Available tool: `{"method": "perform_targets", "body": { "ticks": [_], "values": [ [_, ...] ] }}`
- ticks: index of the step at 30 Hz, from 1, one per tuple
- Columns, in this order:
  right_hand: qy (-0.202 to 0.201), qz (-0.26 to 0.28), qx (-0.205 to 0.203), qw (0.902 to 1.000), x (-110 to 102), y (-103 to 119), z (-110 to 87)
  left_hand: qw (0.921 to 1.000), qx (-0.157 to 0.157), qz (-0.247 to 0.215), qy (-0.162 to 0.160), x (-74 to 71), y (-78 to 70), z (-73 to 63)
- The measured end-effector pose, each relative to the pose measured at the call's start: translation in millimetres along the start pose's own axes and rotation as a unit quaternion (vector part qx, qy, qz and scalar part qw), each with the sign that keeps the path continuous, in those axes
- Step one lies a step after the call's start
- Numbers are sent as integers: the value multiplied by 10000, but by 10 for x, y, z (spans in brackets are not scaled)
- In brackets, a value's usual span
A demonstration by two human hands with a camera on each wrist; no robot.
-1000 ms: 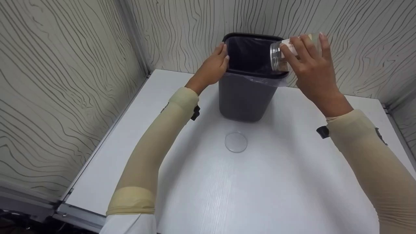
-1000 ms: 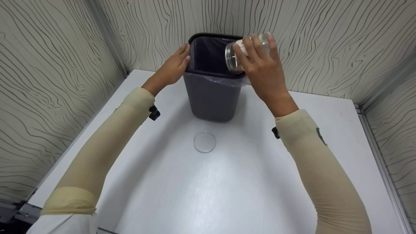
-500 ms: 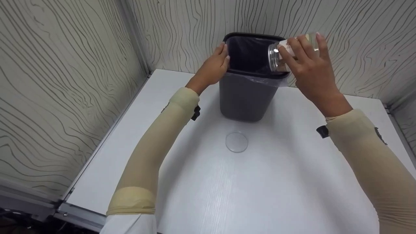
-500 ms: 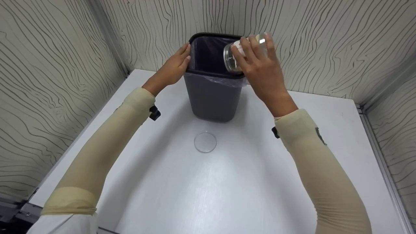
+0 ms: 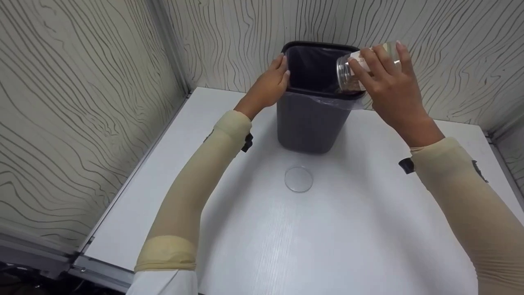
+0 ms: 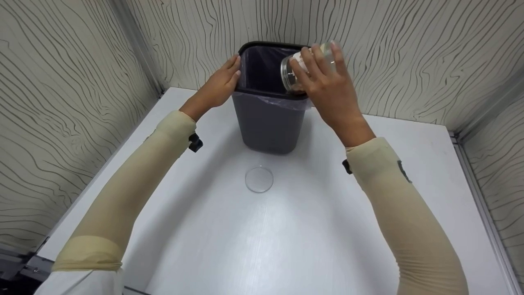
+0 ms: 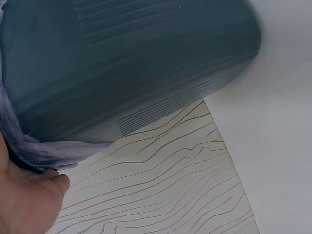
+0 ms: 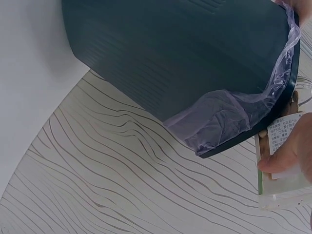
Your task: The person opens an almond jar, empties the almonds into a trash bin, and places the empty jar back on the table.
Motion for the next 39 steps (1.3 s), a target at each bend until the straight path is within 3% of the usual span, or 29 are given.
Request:
{"method": "perform_targets", "body": {
  "ticks": [12,23,30,39],
  "values": [
    [275,-117,-101,9995,18,-3,-6,10000,45,-25,-8,-4,2,1],
    [59,-95,-178,9998,3,20,19,10000,56,-2,-34,-11,-6,-9],
    [411,-339,-288,9982,9,39,22,9999,118,-4,-111,-13,-11,-13],
    [458,-406,-404,9973,15,47,37,9998,156,34,-137,-15,-10,-8]
  ]
}}
Point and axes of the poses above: each hand's wrist, its own z-axis towards the middle knuckle, its own x-axis out of the palm, y = z × x, the point moved 6 cm from there along z, towards the middle knuckle, and after that the axes turned 4 degrees about -z, right-handed, at the moved point
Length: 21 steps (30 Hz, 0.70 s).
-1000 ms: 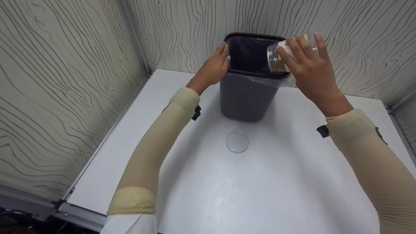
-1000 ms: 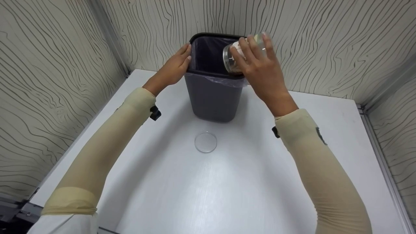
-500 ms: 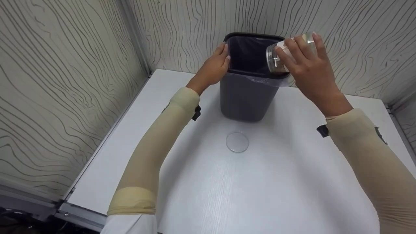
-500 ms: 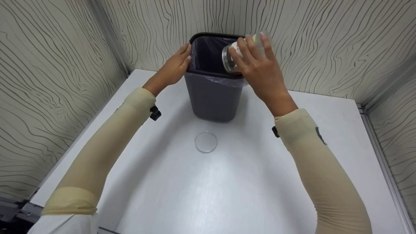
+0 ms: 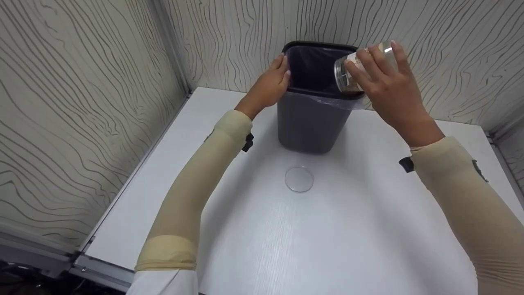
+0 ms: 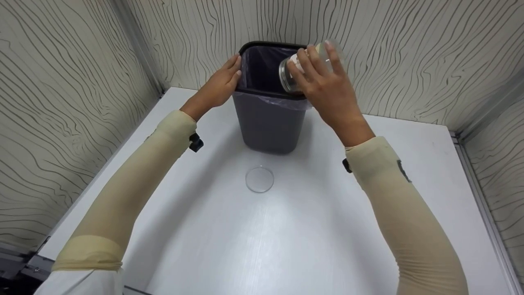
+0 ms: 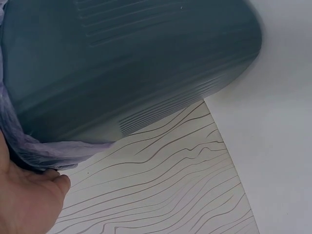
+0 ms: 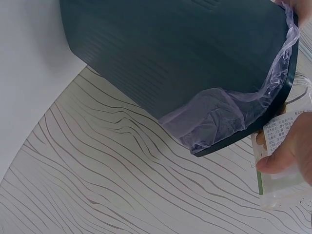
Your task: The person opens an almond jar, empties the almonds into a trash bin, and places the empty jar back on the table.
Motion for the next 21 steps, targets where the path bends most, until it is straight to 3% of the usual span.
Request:
{"method": "perform_targets", "body": {
  "ticks": [21],
  "values": [
    [-129,-202,-246,9994,9,18,12,9998,-184,55,104,9,7,1]
  ]
}}
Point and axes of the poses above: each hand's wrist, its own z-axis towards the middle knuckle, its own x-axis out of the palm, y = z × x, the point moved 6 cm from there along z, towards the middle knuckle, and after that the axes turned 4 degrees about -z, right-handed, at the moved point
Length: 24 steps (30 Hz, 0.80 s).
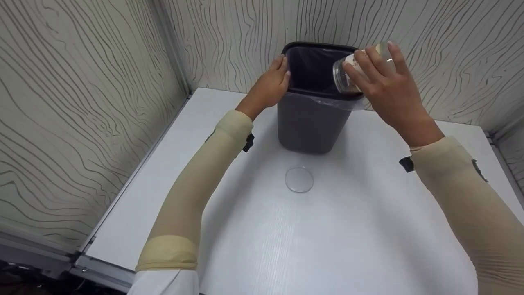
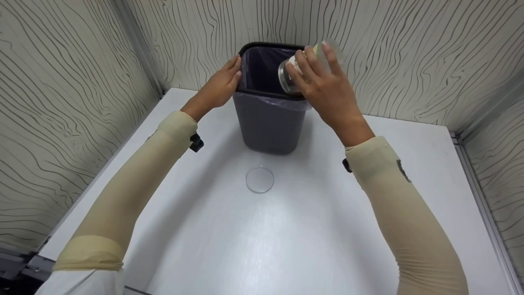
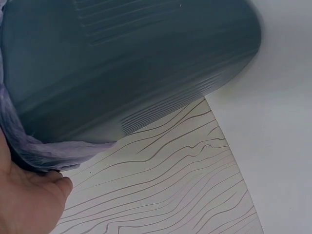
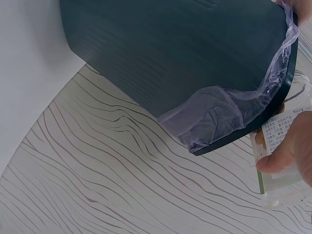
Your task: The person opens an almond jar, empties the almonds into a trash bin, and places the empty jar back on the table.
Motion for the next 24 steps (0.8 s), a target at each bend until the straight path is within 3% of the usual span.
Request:
{"method": "perform_targets", "body": {
  "ticks": [10,16,24],
  "values": [
    [-114,-73,-46,9999,-13,-3,-18,10000,70,19,-51,10,-17,17],
    [58,-194,-100,9997,-7,-12,-14,9998,131,119,-110,7,-37,26],
    [81,-109,-76,9999,-5,-5,15,10000,10,41,36,10,-12,23]
  ]
}}
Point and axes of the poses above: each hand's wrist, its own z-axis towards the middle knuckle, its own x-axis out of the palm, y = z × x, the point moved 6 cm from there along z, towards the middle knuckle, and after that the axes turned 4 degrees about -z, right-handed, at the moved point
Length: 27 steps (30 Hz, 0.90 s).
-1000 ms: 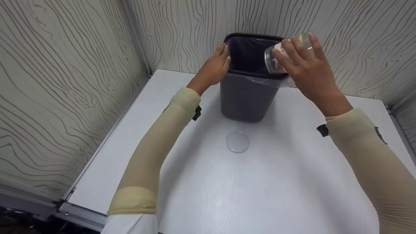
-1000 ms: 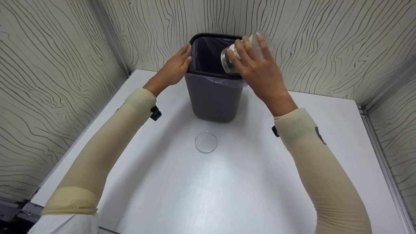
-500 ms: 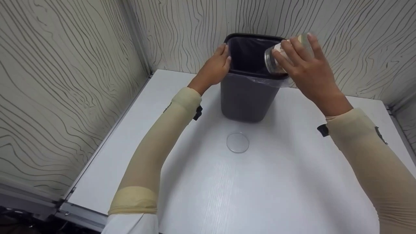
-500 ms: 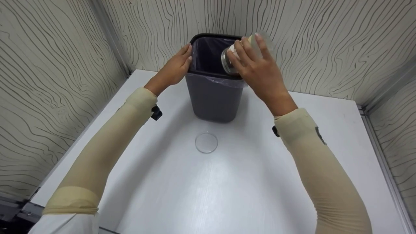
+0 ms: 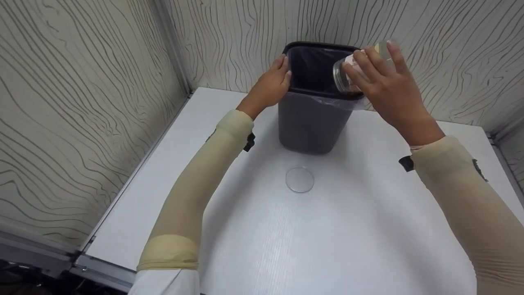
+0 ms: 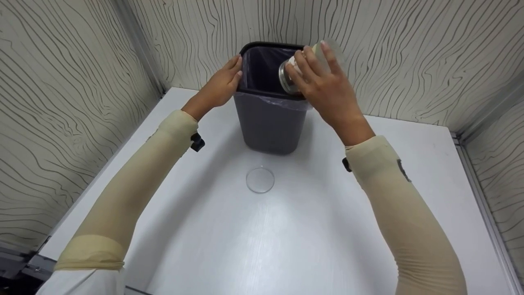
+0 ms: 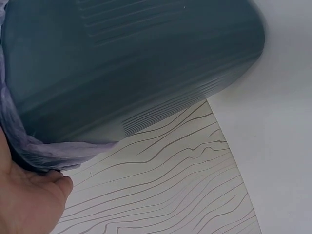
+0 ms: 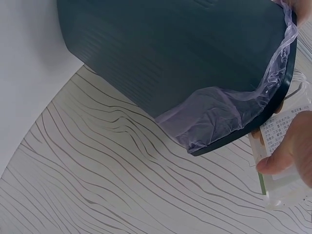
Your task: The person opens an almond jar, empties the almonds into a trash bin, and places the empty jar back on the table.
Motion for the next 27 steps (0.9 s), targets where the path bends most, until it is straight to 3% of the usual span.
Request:
{"method": "perform_targets", "body": {
  "ticks": [16,27],
  "values": [
    [134,-250,-73,9996,6,35,31,9999,146,-15,-61,-32,-16,-24],
    [163,260,37,9995,61,8,5,9999,11,-63,-93,-11,9,-32]
  ]
}}
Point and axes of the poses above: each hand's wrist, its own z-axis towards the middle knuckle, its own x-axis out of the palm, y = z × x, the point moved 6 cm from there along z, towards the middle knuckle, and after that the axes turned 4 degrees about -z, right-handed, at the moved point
